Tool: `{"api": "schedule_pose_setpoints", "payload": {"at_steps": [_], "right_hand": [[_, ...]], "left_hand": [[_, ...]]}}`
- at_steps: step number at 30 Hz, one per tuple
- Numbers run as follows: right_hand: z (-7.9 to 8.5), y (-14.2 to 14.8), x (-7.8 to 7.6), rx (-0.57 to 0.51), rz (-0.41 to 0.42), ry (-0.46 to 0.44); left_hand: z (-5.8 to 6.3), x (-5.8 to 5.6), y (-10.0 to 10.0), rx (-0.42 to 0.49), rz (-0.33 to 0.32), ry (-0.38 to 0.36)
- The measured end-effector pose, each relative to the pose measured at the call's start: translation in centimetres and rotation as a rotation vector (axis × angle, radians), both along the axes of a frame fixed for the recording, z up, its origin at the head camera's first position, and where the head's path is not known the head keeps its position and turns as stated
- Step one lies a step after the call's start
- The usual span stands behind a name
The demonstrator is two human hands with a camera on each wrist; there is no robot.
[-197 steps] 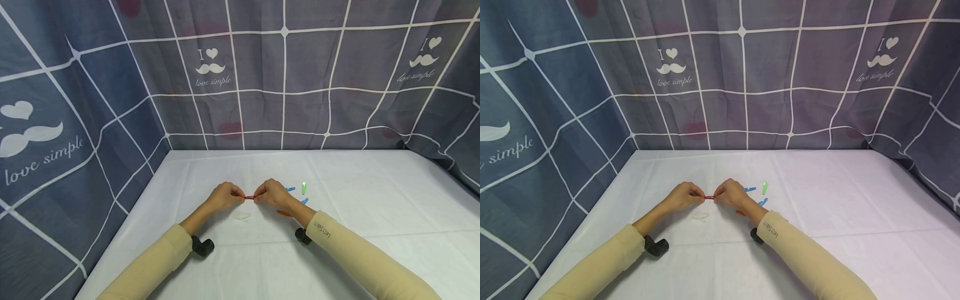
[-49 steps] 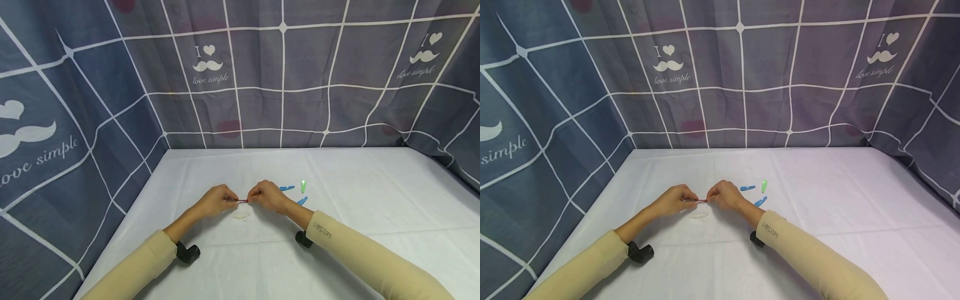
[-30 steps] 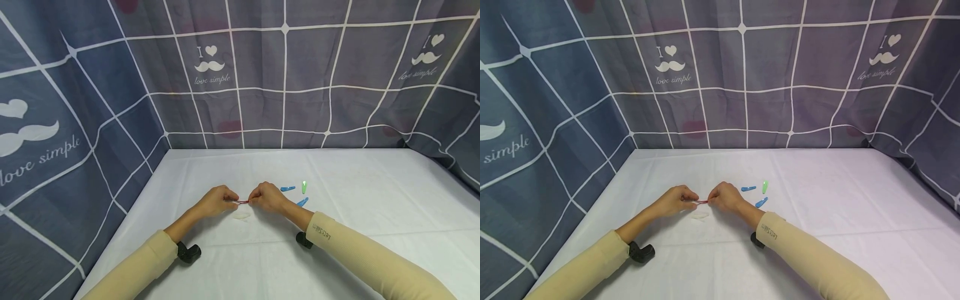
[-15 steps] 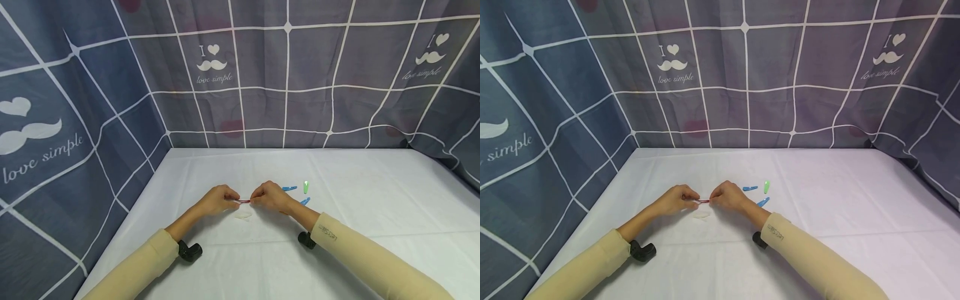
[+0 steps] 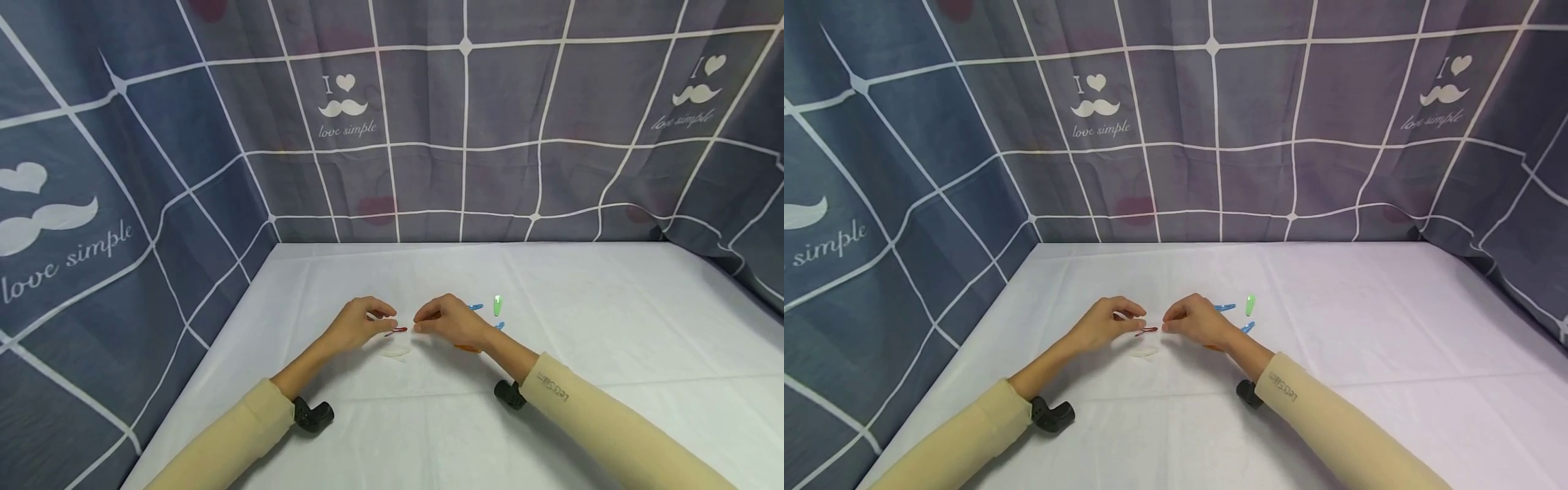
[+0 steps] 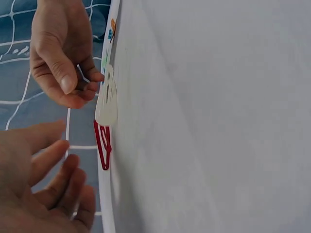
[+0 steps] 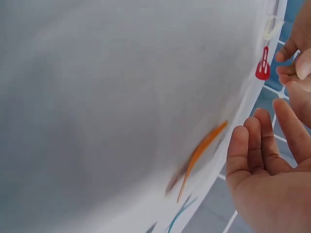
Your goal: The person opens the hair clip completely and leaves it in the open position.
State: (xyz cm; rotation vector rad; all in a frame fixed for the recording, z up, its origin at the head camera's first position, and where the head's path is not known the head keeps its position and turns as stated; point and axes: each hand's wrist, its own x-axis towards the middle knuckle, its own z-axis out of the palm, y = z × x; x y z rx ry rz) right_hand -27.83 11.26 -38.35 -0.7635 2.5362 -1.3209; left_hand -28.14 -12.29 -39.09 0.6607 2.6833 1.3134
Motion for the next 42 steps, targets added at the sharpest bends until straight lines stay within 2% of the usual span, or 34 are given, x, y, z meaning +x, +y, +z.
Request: {"api": "schedule_pose_setpoints", "payload": {"at_steps": [7, 17, 29, 34, 42], "right_hand": [[0.7, 2.2, 0.6, 0.023, -0.043, 0.05], [0.9, 5.2, 1.5, 0.033, -0.072, 0.054], [0.7, 8.1, 2.8, 0.039, -0.103, 0.059], [0.2, 8.6, 2.9, 0.045, -0.075, 0.061], [-0.2, 9.2, 3.0, 0.066, -0.074, 0.069]], "left_hand": [[0.7, 0.8, 2.1, 0.056, -0.024, 0.048], [0.9, 1.4, 4.7, 0.001, -0.096, 0.069], [0.8, 1.7, 7.6, 0.023, -0.137, -0.014], [0.6, 2.0, 8.7, 0.054, -0.132, -0.08], [-0.1, 2.2, 9.9, 0.032, -0.113, -0.14]]}}
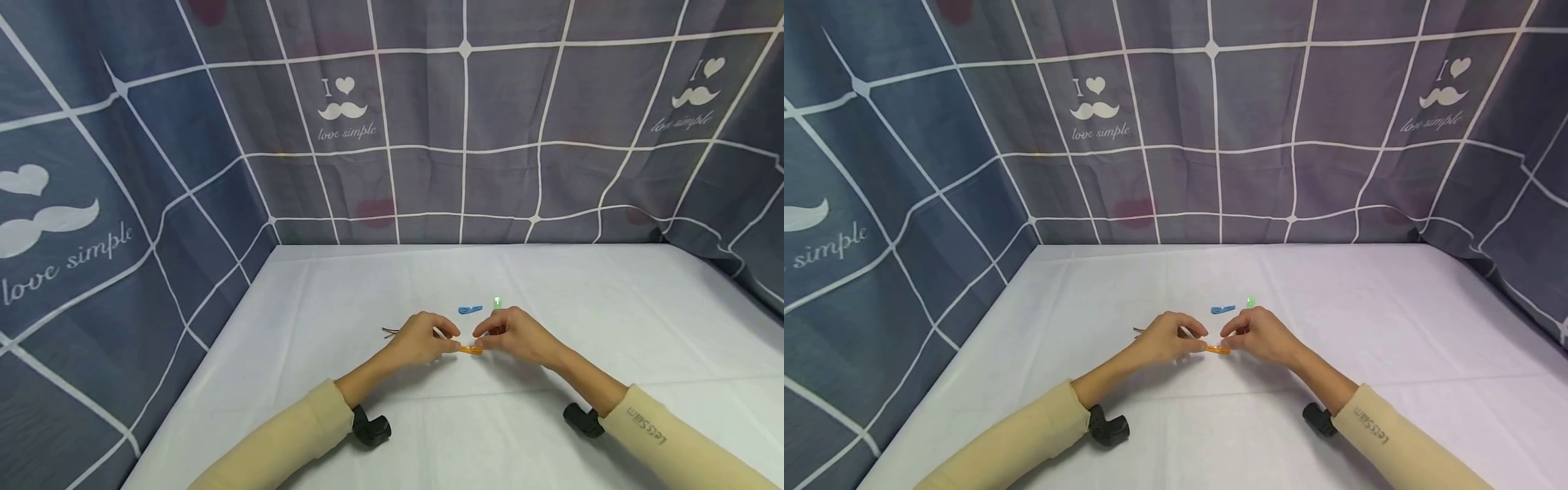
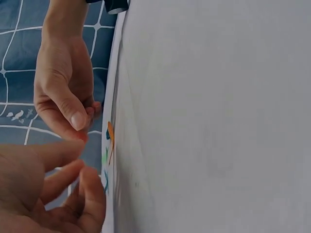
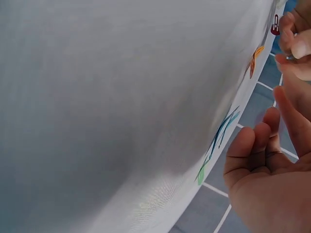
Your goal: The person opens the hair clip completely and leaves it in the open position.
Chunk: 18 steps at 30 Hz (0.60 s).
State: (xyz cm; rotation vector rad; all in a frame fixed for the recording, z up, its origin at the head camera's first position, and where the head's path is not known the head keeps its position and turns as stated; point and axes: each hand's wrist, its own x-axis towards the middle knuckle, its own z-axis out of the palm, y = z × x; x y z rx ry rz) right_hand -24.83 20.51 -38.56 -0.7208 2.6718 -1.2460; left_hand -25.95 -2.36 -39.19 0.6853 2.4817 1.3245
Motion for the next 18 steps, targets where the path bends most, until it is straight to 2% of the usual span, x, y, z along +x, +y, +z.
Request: {"api": "schedule_pose_setpoints", "payload": {"at_steps": [3, 13, 18], "right_hand": [[-0.07, 0.1, -0.06, 0.001, -0.001, -0.011], [-0.48, 0.33, -0.08, 0.045, -0.017, 0.001], [-0.7, 0.32, 0.0, 0.057, -0.012, -0.004]], "left_hand": [[-0.35, 0.03, 0.17, -0.01, -0.01, 0.001], [-0.78, 0.07, 0.6, -0.122, -0.032, 0.102], [-0.95, 0.04, 0.84, -0.167, -0.017, 0.143]]}}
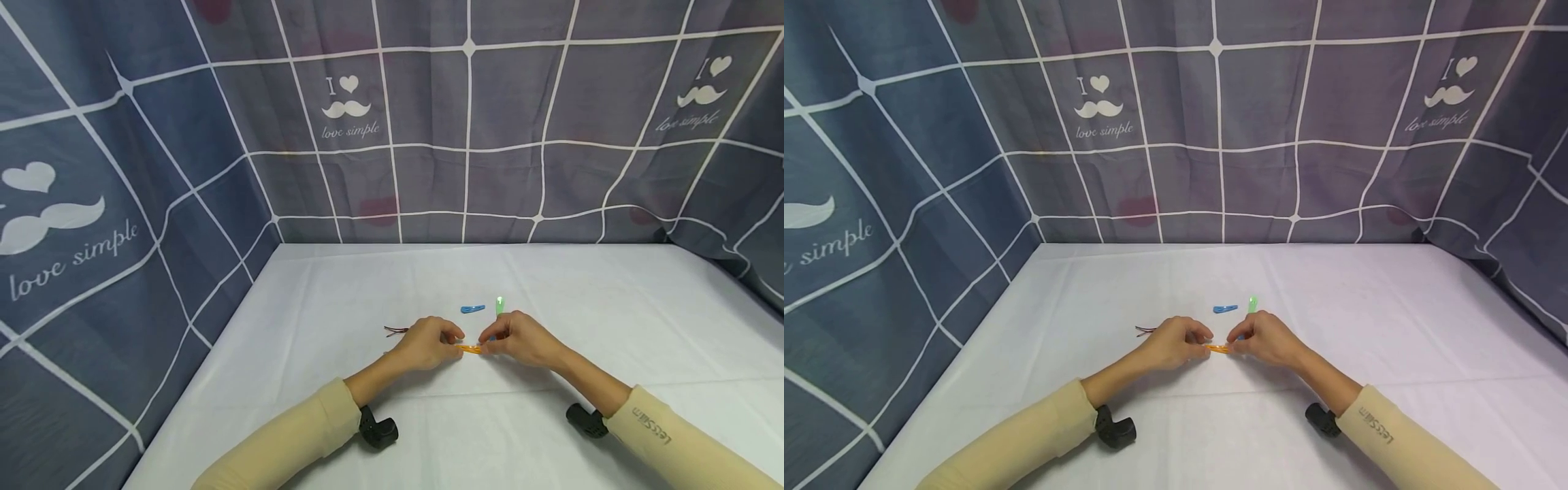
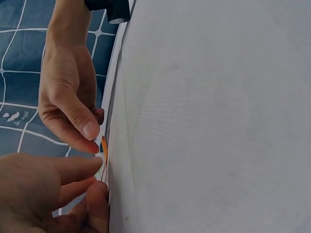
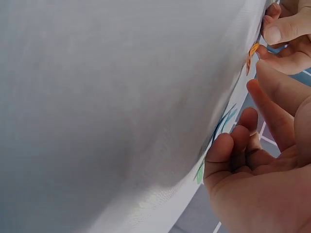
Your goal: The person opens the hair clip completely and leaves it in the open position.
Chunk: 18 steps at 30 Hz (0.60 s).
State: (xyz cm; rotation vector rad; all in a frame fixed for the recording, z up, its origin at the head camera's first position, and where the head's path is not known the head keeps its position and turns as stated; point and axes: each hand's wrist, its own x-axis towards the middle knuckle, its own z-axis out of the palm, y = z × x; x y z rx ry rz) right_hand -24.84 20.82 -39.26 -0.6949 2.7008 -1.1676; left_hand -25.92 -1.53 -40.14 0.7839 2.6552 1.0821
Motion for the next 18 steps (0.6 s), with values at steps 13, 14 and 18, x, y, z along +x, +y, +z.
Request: {"api": "schedule_pose_setpoints", "payload": {"at_steps": [13, 14, 18], "right_hand": [[-0.32, 0.04, 0.13, 0.018, 0.013, 0.013], [-0.34, 0.05, 0.13, 0.017, 0.015, 0.016], [-0.39, 0.05, 0.09, 0.025, 0.008, 0.011]], "left_hand": [[-0.05, 0.03, 0.24, -0.031, 0.008, 0.025], [-0.04, 0.04, 0.26, -0.035, 0.009, 0.027], [-0.04, 0.05, 0.3, -0.041, 0.013, 0.036]]}}
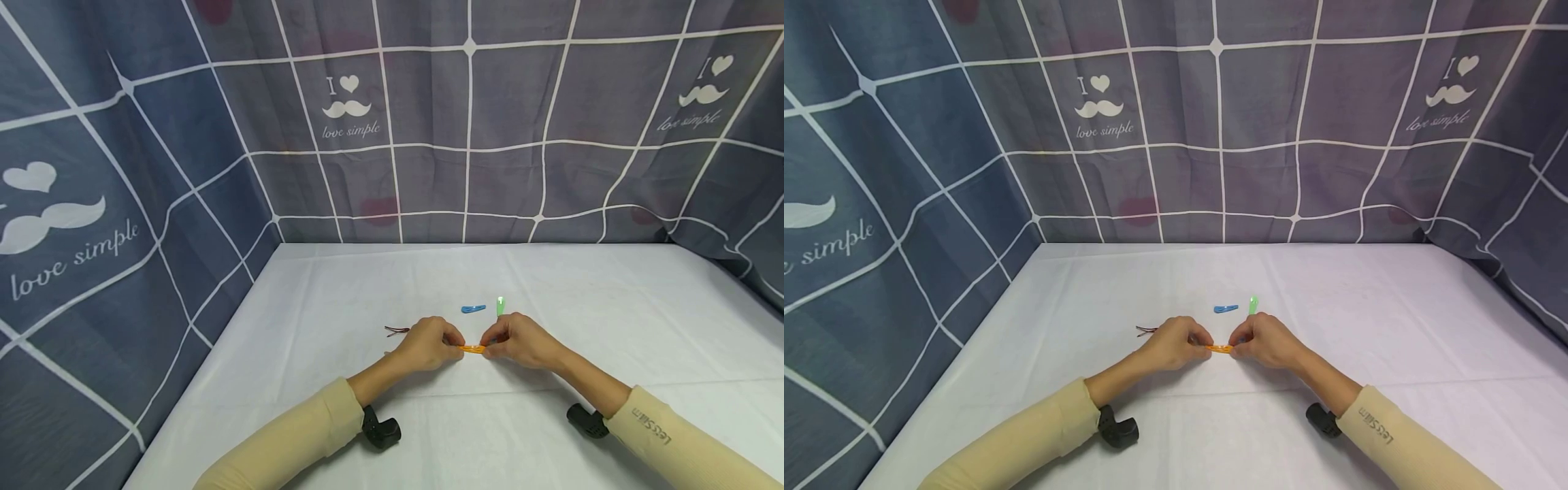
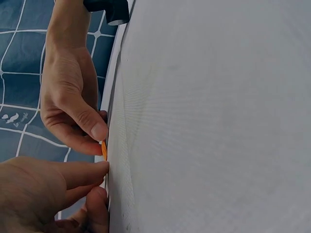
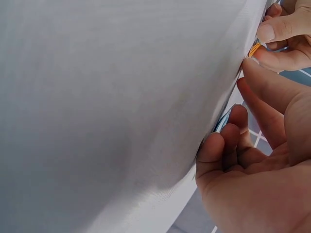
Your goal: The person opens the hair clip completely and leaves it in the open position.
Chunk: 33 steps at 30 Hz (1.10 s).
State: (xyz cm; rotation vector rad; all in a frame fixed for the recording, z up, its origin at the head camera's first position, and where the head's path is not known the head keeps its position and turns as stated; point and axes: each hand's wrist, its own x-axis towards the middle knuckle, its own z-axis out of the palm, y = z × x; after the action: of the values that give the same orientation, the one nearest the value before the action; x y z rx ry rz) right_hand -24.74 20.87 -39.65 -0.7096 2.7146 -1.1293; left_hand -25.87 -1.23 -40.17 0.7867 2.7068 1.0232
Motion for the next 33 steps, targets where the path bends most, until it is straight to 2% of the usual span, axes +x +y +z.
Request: {"api": "schedule_pose_setpoints", "payload": {"at_steps": [13, 23, 33], "right_hand": [[0.1, -0.38, 0.09, -0.011, 0.015, -0.029], [0.08, -0.49, 0.05, 0.0, 0.024, -0.058], [0.04, -0.6, 0.03, -0.008, 0.047, -0.075]], "left_hand": [[0.18, 0.07, -0.07, -0.015, 0.0, 0.031], [0.22, 0.19, -0.05, -0.012, 0.002, -0.018], [0.2, 0.21, -0.07, -0.017, -0.001, -0.01]]}}
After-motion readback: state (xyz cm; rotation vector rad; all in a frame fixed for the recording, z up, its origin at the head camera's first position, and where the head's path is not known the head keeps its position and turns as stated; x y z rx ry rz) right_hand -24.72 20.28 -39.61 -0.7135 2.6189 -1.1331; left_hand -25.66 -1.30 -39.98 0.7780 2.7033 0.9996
